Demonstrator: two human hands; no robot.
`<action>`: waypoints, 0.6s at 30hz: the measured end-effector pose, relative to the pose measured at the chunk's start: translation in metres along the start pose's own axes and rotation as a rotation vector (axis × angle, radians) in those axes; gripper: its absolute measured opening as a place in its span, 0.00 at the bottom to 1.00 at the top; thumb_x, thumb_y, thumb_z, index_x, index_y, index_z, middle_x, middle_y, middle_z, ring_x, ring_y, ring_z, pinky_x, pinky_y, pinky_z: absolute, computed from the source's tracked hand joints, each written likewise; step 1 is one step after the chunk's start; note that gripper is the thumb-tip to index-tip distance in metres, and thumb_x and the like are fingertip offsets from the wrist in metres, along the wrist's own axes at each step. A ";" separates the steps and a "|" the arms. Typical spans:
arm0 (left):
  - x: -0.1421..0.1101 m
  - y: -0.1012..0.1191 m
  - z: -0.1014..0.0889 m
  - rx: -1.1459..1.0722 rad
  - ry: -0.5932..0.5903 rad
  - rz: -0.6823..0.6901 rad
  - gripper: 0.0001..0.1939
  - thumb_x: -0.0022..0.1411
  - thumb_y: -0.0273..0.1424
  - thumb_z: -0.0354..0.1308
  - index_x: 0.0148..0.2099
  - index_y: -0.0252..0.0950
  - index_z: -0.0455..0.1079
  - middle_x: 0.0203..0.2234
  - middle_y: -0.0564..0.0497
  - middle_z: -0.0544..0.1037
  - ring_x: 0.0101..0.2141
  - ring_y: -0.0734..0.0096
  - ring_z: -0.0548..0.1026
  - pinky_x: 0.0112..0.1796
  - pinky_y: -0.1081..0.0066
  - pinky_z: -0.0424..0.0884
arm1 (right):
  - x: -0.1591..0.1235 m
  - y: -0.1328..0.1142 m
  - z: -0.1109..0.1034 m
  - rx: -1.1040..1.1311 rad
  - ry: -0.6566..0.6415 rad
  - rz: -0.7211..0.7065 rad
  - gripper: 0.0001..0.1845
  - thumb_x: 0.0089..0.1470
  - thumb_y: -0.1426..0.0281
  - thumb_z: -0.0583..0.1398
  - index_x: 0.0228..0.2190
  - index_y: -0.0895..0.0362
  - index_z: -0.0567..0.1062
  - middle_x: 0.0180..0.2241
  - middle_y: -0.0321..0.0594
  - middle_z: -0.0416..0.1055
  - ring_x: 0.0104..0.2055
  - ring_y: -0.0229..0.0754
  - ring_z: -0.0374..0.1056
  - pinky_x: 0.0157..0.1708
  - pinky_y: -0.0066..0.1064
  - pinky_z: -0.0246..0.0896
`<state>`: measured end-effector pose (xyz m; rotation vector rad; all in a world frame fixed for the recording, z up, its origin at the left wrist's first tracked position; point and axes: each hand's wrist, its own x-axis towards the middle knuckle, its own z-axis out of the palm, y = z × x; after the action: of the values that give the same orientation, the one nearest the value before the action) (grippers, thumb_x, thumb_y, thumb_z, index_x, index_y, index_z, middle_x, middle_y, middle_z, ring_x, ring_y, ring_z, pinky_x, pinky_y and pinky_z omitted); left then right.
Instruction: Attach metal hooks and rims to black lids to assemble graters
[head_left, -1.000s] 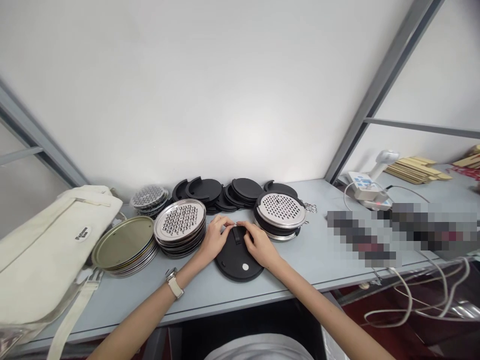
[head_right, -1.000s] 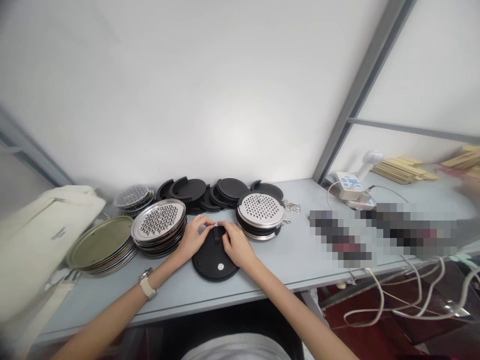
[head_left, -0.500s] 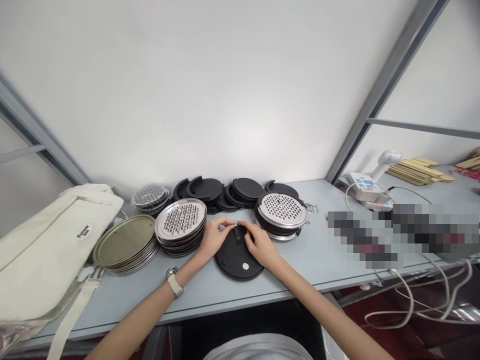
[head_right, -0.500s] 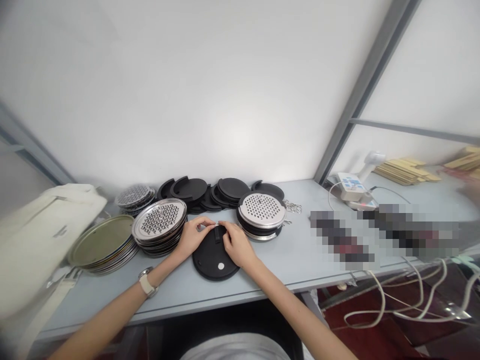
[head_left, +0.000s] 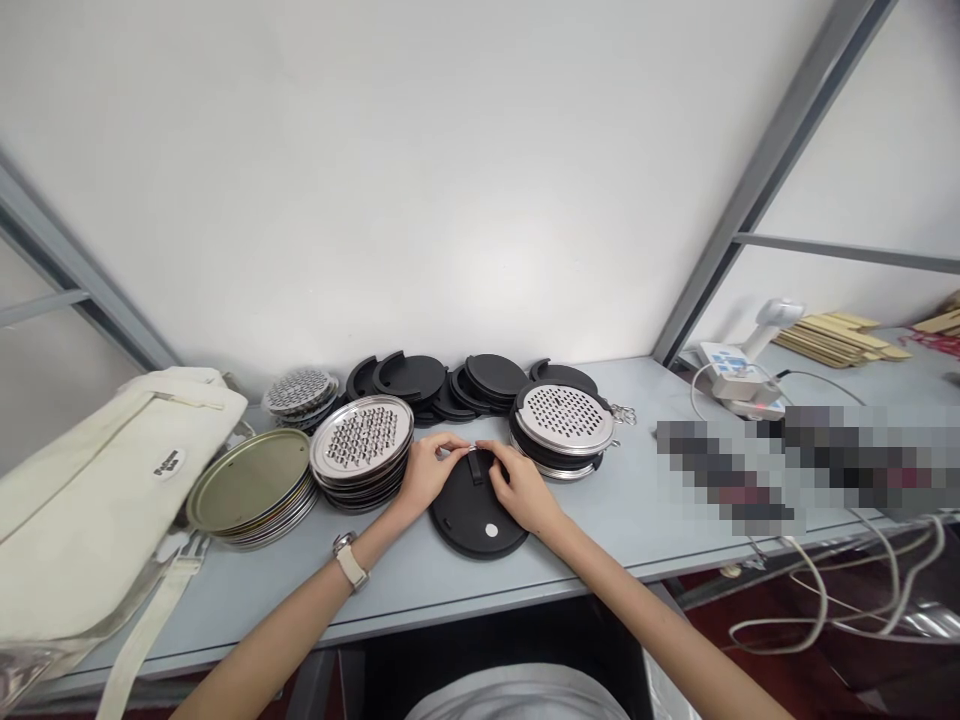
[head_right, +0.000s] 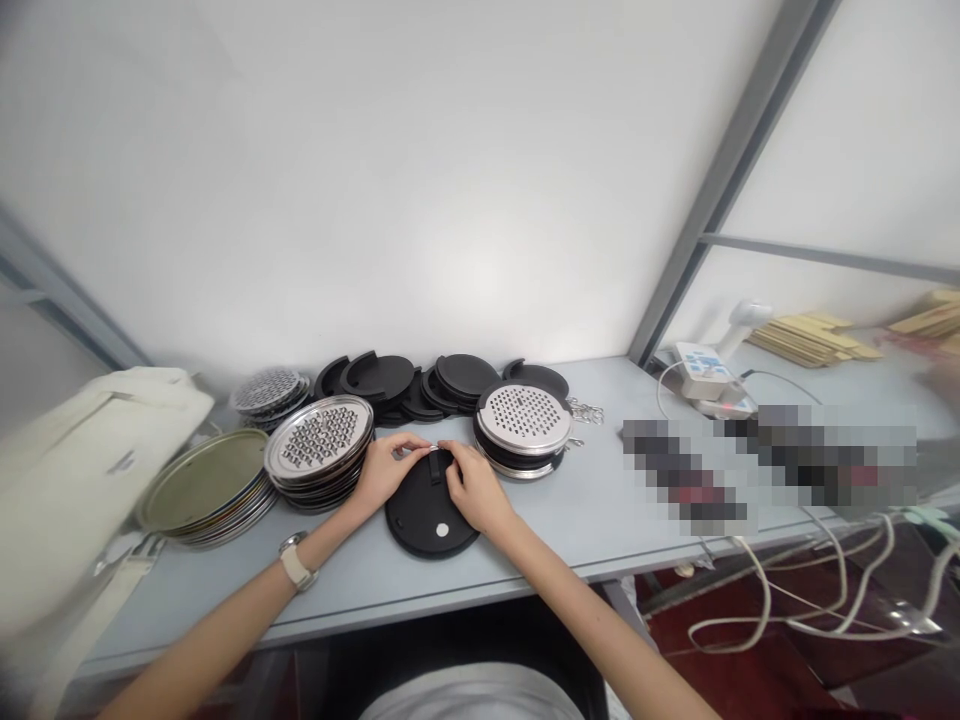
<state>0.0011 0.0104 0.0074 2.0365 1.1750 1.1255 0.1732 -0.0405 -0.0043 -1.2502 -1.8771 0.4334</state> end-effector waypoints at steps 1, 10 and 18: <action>0.000 0.000 0.000 0.002 0.005 -0.004 0.04 0.58 0.26 0.62 0.34 0.38 0.78 0.32 0.51 0.82 0.35 0.66 0.78 0.34 0.70 0.69 | 0.000 0.000 0.000 -0.001 0.000 0.001 0.24 0.56 0.81 0.49 0.51 0.55 0.70 0.46 0.45 0.74 0.49 0.44 0.69 0.50 0.39 0.63; -0.002 0.001 0.001 0.013 0.015 -0.015 0.05 0.58 0.26 0.61 0.34 0.39 0.78 0.32 0.52 0.82 0.35 0.64 0.79 0.37 0.68 0.71 | 0.000 0.001 0.001 -0.006 0.004 0.005 0.25 0.55 0.81 0.50 0.52 0.55 0.71 0.48 0.45 0.74 0.50 0.45 0.69 0.52 0.40 0.63; -0.003 0.001 0.002 0.028 0.023 0.009 0.06 0.58 0.24 0.60 0.34 0.38 0.78 0.32 0.51 0.82 0.36 0.64 0.79 0.41 0.64 0.73 | -0.001 0.001 0.000 0.001 0.009 -0.012 0.28 0.56 0.81 0.50 0.56 0.53 0.68 0.48 0.44 0.73 0.49 0.44 0.69 0.51 0.39 0.63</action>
<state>0.0022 0.0070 0.0063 2.0569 1.2000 1.1462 0.1740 -0.0408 -0.0060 -1.2380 -1.8752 0.4215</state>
